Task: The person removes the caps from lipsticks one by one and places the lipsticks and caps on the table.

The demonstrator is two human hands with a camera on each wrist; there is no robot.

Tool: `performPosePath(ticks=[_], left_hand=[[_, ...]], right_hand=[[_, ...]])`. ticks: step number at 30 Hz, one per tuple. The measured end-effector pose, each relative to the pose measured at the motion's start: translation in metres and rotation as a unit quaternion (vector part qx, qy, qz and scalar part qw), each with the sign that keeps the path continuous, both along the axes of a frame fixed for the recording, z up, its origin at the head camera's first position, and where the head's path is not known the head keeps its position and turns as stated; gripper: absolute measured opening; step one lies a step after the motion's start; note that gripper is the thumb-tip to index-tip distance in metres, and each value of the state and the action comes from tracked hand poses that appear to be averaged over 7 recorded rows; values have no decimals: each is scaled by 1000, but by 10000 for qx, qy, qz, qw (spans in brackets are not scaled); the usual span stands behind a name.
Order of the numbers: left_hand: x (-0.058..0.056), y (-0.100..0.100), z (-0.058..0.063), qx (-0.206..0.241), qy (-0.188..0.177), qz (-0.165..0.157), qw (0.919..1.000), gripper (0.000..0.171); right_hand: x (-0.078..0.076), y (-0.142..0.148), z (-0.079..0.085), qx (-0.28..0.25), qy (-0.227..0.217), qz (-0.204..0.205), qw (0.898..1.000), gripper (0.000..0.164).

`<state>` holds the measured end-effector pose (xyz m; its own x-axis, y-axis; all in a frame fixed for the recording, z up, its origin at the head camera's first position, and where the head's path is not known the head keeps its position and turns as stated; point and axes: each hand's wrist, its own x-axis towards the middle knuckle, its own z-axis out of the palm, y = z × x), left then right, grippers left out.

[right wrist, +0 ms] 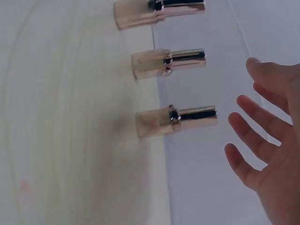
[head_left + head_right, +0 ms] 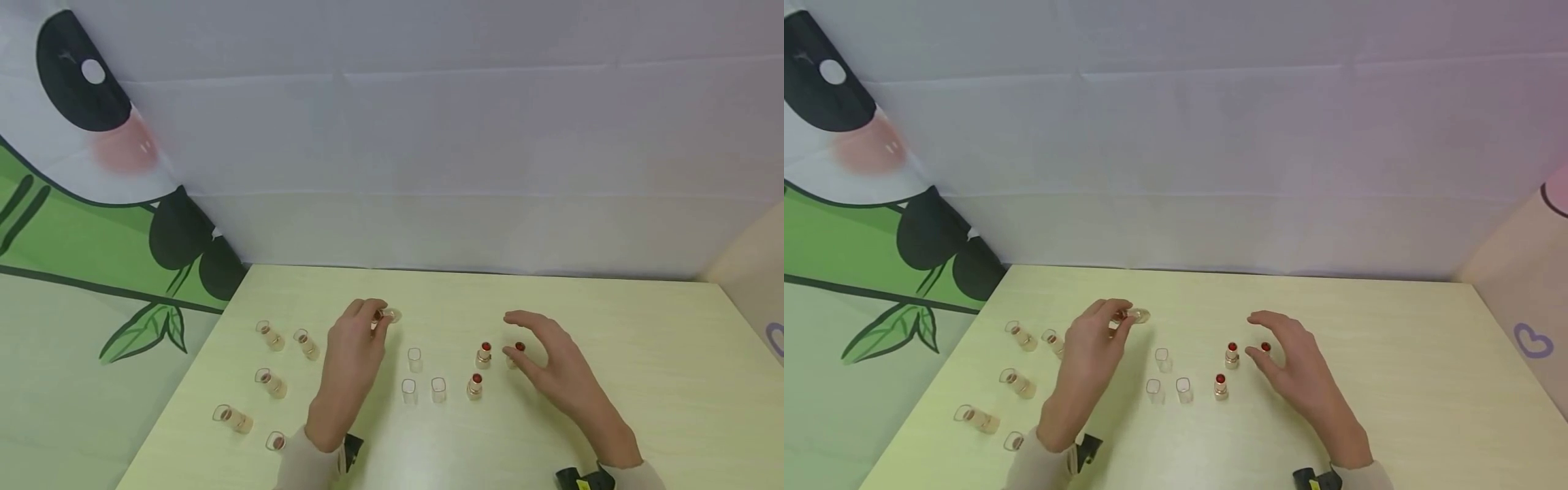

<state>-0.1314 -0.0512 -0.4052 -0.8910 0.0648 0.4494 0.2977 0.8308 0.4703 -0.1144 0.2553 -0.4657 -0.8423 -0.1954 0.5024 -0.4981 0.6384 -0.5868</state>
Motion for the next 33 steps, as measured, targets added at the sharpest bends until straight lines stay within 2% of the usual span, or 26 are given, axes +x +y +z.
performPosePath(ticks=[3, 8, 20, 27, 33], left_hand=[[7, 7, 4, 23, 34, -104, 9999, 15], [16, 18, 6, -191, 141, -231, 9995, 17], [28, 35, 7, -570, 544, -375, 9962, 20], [32, 41, 8, -634, 827, -558, 9930, 22], [35, 44, 7, -429, 1079, -860, 9895, 24]], right_hand=[[2, -4, 6, -11, 151, 69, 9999, 58], [7, -9, 14, -87, 267, 133, 9995, 62], [11, -28, 19, -177, 634, 644, 9957, 64], [12, -36, 19, -75, 922, 861, 9920, 66], [13, -39, 20, 34, 905, 907, 9918, 64]])
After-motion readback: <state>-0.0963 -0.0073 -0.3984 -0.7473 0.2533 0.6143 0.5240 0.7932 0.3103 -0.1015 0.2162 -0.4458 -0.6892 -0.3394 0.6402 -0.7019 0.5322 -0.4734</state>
